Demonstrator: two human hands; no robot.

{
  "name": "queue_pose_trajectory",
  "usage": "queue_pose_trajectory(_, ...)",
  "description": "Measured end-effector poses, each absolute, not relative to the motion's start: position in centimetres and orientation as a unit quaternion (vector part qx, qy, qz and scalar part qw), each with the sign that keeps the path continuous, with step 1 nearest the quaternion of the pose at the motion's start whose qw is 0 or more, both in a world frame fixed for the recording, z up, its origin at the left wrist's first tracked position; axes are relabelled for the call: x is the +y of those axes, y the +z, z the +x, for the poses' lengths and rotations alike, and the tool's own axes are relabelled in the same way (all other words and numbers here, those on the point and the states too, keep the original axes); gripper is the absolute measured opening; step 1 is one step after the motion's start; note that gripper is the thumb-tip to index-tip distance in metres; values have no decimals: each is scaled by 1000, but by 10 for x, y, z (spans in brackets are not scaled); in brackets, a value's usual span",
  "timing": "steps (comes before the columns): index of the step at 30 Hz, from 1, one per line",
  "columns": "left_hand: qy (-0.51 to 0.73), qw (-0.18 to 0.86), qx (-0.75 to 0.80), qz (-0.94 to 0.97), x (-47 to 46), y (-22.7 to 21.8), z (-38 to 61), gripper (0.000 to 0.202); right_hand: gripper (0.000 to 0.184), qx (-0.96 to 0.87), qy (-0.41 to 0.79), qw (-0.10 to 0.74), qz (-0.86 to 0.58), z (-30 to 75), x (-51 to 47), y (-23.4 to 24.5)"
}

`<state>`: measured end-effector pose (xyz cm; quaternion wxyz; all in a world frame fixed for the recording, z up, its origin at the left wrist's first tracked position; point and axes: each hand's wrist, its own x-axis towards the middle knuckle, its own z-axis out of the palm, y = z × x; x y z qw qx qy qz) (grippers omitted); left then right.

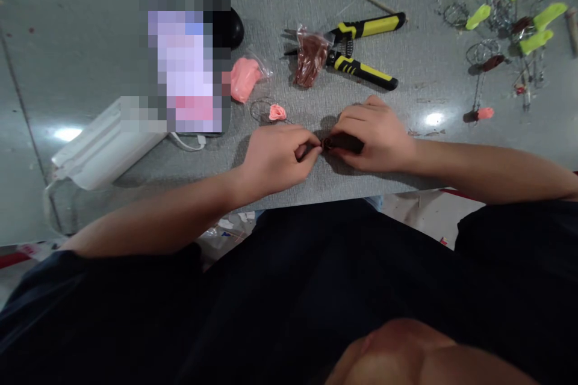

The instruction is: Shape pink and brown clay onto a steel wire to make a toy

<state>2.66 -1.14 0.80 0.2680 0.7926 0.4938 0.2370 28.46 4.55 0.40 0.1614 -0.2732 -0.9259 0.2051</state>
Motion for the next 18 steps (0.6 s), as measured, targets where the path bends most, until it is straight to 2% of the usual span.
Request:
queue_pose_trajectory(9,207,259,512,793,-10,9,26,12,19,-928,211,158,-262,286,47,7)
queue_pose_trajectory(18,127,263,556,778,-10,19,32,18,20,-923,237,145,-265,284,48,7)
